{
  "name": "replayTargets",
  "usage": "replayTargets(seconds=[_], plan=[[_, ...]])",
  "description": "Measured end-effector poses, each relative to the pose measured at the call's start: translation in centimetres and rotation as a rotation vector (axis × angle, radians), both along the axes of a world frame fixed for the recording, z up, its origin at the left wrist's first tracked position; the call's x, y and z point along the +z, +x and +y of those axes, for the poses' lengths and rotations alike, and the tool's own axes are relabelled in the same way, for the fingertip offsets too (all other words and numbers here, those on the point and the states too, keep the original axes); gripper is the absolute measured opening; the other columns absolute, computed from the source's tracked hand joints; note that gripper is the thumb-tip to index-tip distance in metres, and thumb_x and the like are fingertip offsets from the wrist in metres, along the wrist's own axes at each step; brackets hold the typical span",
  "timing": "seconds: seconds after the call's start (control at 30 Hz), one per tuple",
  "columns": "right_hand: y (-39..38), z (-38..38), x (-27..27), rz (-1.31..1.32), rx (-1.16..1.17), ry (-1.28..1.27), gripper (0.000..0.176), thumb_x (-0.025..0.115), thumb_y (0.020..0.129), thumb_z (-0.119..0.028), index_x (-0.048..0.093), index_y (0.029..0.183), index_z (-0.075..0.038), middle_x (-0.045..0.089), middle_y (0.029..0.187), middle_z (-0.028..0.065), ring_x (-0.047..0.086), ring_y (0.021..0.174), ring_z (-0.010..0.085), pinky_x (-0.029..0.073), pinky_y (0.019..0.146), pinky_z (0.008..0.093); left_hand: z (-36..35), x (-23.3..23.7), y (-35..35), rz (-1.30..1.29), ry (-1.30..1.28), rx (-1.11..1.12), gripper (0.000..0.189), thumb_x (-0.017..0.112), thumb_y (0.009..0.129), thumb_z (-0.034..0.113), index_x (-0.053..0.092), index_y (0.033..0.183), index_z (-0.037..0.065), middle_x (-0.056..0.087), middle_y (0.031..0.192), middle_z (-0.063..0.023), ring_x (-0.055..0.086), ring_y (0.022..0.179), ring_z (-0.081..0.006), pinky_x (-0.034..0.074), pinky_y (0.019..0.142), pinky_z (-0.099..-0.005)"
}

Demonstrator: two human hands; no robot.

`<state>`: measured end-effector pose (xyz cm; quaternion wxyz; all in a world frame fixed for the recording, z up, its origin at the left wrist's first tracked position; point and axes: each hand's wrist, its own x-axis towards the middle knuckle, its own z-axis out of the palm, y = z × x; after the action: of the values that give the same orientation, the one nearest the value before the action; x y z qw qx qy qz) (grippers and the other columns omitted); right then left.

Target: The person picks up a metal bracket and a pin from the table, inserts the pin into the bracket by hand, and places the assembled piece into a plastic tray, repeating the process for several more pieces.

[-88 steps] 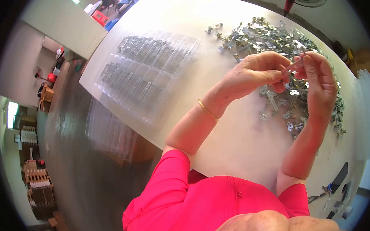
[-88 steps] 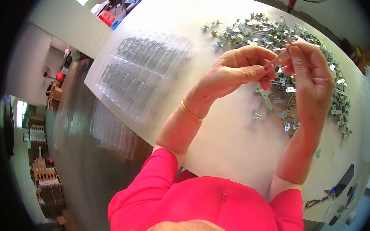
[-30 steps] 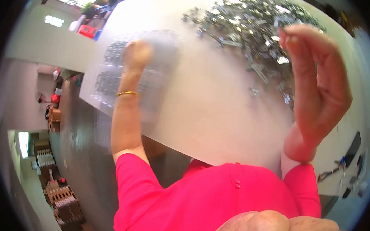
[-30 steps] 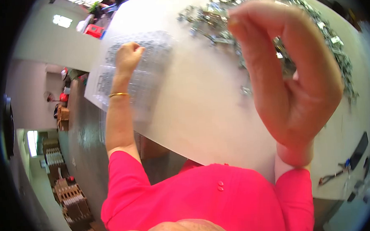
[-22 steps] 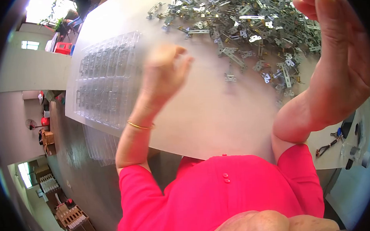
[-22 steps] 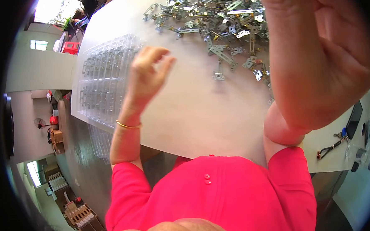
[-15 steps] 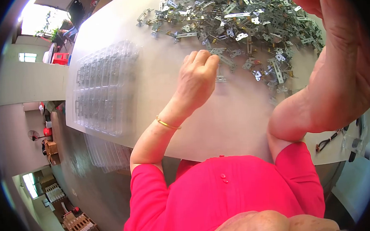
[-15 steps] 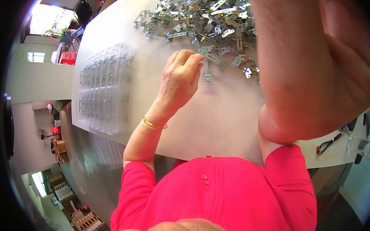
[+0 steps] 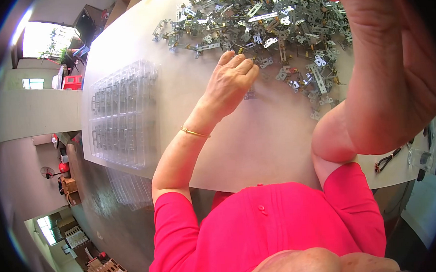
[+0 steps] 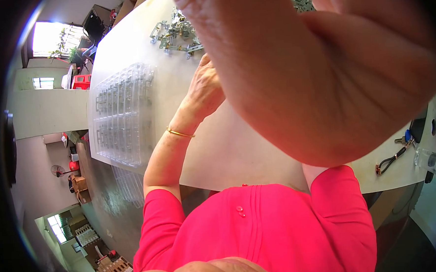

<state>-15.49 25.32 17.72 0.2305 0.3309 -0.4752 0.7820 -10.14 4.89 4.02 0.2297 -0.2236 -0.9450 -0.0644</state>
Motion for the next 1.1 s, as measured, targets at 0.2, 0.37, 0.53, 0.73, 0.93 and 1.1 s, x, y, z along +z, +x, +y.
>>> replayTargets(seconds=[0.2, 0.37, 0.53, 0.73, 0.93, 1.1], plan=[[-0.1, -0.7, 0.6, 0.006, -0.009, 0.018, 0.010, 0.069, 0.099, 0.000, 0.073, 0.108, 0.004, 0.074, 0.100, 0.0071, 0.065, 0.087, 0.0106, 0.053, 0.081, 0.0236, 0.2, 2.2, 1.0, -0.048, 0.370, 0.074, 0.022, 0.068, 0.083, -0.003, 0.068, 0.103, 0.004, 0.071, 0.107, -0.0101, 0.067, 0.104, -0.0285, 0.050, 0.098, -0.0417], [0.3, -1.9, 1.8, 0.060, -0.062, 0.149, 0.010, 0.069, 0.099, 0.000, 0.073, 0.108, 0.004, 0.074, 0.099, 0.0062, 0.065, 0.085, 0.0096, 0.052, 0.080, 0.0227, -0.6, 4.5, 0.9, -0.423, 1.517, 0.063, 0.012, 0.066, 0.098, 0.000, 0.065, 0.110, 0.000, 0.072, 0.101, -0.0122, 0.071, 0.094, -0.0205, 0.055, 0.090, -0.0335], [-0.4, -3.1, 1.6, 0.172, -0.123, 0.430, 0.005, 0.071, 0.097, -0.002, 0.072, 0.102, -0.001, 0.072, 0.092, 0.0035, 0.062, 0.078, 0.0098, 0.050, 0.074, 0.0234, -2.1, 4.4, -1.0, -0.317, 1.966, -0.197, 0.014, 0.055, 0.105, 0.014, 0.061, 0.106, 0.002, 0.063, 0.085, -0.0061, 0.063, 0.069, -0.0164, 0.058, 0.072, -0.0357], [-0.1, -5.4, 0.6, 0.090, -0.110, 0.671, 0.003, 0.068, 0.098, -0.011, 0.068, 0.097, -0.009, 0.069, 0.081, 0.0106, 0.067, 0.066, 0.0305, 0.053, 0.060, 0.0347, -2.7, 5.8, -0.9, -0.345, 2.156, -0.149, 0.024, 0.048, 0.110, 0.024, 0.059, 0.103, 0.003, 0.055, 0.077, -0.0040, 0.046, 0.055, -0.0113, 0.042, 0.054, -0.0294], [0.0, -7.0, -0.4, 0.150, -0.129, 0.801, 0.005, 0.068, 0.098, -0.014, 0.068, 0.097, -0.009, 0.070, 0.081, 0.0119, 0.069, 0.069, 0.0332, 0.053, 0.059, 0.0395, -3.0, 6.9, 0.7, -0.321, 2.117, -0.114, 0.022, 0.050, 0.111, 0.022, 0.059, 0.101, 0.004, 0.057, 0.076, -0.0038, 0.043, 0.052, -0.0084, 0.034, 0.046, -0.0240], [0.2, -7.4, -0.6, 0.166, -0.166, 0.833, 0.007, 0.068, 0.098, -0.015, 0.068, 0.096, -0.009, 0.070, 0.080, 0.0124, 0.069, 0.068, 0.0336, 0.053, 0.059, 0.0396, -2.5, 7.5, 1.3, -0.283, 2.028, -0.111, 0.019, 0.053, 0.111, 0.019, 0.060, 0.101, 0.005, 0.058, 0.076, -0.0028, 0.044, 0.052, -0.0070, 0.032, 0.044, -0.0224]])
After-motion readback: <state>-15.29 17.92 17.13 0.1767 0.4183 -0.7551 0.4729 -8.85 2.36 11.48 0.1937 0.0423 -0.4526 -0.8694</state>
